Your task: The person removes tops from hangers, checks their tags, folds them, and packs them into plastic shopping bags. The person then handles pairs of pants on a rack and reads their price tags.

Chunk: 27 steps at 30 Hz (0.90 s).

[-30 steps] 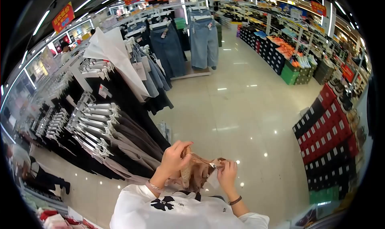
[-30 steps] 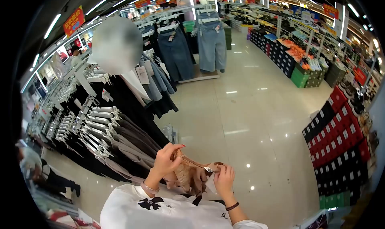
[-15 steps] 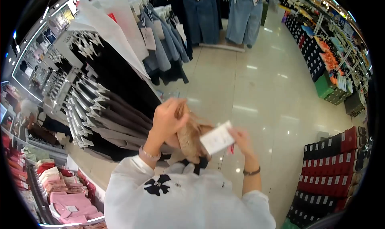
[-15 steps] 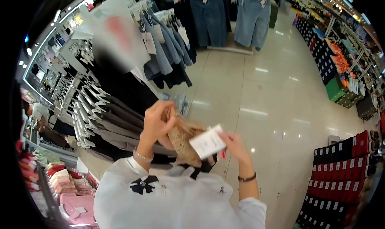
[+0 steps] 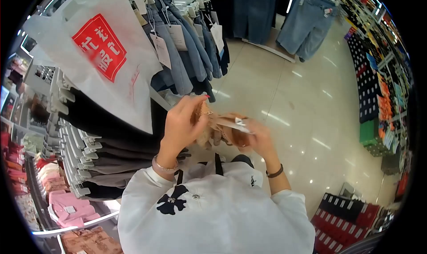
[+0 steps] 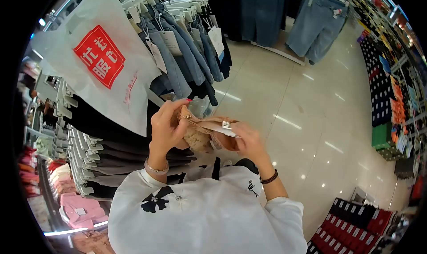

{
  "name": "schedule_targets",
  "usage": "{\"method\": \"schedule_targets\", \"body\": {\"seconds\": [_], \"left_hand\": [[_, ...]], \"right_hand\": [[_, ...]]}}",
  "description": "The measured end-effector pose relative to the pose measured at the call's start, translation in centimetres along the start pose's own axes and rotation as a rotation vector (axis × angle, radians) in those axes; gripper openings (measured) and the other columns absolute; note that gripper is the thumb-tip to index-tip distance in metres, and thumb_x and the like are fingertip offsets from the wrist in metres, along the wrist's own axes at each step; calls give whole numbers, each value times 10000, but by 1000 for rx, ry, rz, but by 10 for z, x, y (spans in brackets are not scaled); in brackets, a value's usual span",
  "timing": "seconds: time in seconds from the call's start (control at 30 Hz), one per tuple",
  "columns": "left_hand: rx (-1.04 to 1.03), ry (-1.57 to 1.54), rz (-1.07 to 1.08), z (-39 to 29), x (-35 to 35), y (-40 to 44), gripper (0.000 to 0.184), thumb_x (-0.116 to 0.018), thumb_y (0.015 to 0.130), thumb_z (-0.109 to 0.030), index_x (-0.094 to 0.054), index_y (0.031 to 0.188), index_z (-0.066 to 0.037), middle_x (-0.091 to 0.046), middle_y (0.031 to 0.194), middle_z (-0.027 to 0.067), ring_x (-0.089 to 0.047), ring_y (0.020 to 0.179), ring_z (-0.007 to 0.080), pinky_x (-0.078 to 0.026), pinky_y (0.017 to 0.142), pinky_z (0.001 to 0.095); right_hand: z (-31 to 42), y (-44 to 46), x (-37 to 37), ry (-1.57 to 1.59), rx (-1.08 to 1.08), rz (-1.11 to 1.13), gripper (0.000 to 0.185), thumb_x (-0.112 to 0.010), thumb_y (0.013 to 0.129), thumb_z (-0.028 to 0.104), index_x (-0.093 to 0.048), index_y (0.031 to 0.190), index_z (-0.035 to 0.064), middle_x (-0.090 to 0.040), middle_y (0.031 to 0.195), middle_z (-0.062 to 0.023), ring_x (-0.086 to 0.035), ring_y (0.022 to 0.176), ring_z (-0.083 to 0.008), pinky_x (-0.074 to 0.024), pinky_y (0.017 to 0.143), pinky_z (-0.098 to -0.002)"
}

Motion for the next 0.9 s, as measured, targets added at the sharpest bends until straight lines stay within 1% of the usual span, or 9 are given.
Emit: {"method": "schedule_targets", "body": {"seconds": [0.1, 0.13, 0.23, 0.33, 0.43, 0.63, 0.67, 0.77, 0.9], "left_hand": [[24, 81, 11, 6, -17, 16, 343, -619, 639, -25, -586, 979, -50, -491, 676, 80, -509, 551, 218, -433, 505, 299], [29, 110, 1, 6, -23, 21, 342, -623, 637, -26, -589, 976, -54, -486, 670, 77, -505, 542, 216, -431, 498, 297], [30, 226, -138, 10, -30, 42, 340, -624, 620, -2, -601, 956, -50, -471, 639, 69, -482, 489, 204, -413, 456, 283], [246, 325, -250, 22, -15, 53, 282, -595, 619, 17, -610, 899, -15, -507, 659, 78, -515, 513, 167, -415, 469, 247], [355, 298, -264, 37, -7, 53, 205, -590, 619, -4, -612, 823, 7, -540, 660, 81, -537, 546, 174, -432, 535, 247], [580, 151, -79, 10, -2, 62, 142, -571, 637, -67, -611, 746, 15, -553, 644, 79, -536, 578, 141, -409, 535, 227], [627, 78, -39, 7, 2, 61, 148, -568, 646, -92, -619, 740, 11, -546, 629, 77, -528, 582, 145, -388, 525, 229], [609, -22, 62, -4, 13, 53, 157, -584, 651, -95, -628, 758, 10, -539, 627, 76, -509, 583, 149, -375, 531, 239], [631, -11, 58, -23, 16, 52, 247, -678, 626, -201, -640, 751, 9, -498, 595, 60, -450, 545, 177, -318, 510, 277]], "right_hand": [[-35, 36, -22, -219, -170, 487, 205, -545, 726, 47, -606, 917, 4, -611, 880, -163, -586, 818, -326, -487, 691, -382], [-57, 39, -36, -309, -167, 632, 216, -575, 761, 151, -594, 918, 4, -598, 883, -165, -570, 799, -335, -476, 676, -387], [-110, 51, -54, -403, 62, 717, 383, -569, 805, 326, -545, 1004, -1, -592, 812, -156, -573, 765, -331, -484, 655, -382], [-132, 107, -20, -271, 93, 881, 422, -561, 803, 412, -590, 912, 6, -594, 815, -144, -565, 777, -318, -483, 682, -382], [-156, 148, 17, -236, 522, 874, 389, -583, 783, 405, -620, 780, 18, -596, 827, -129, -562, 791, -295, -466, 750, -392], [-121, 198, 68, -127, 1342, 834, 146, -607, 605, 189, -562, 569, 55, -559, 626, -56, -544, 809, -241, -386, 910, -488], [-116, 201, 74, -85, 1361, 826, 93, -574, 547, 141, -533, 530, 58, -514, 534, -28, -529, 781, -220, -357, 946, -520], [-114, 219, 81, -152, 1280, 945, 75, -576, 564, 140, -546, 567, 72, -510, 581, -15, -508, 739, -194, -371, 920, -498], [-99, 250, 73, 55, 1195, 1150, 174, -673, 594, 216, -571, 699, 122, -490, 677, -18, -493, 694, -170, -418, 680, -358]]}}
Point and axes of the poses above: each hand's wrist, its own y-axis towards the middle knuckle, its own x-axis out of the back of the hand, z = x × y, the point moved 3 cm from there along y, towards the middle knuckle
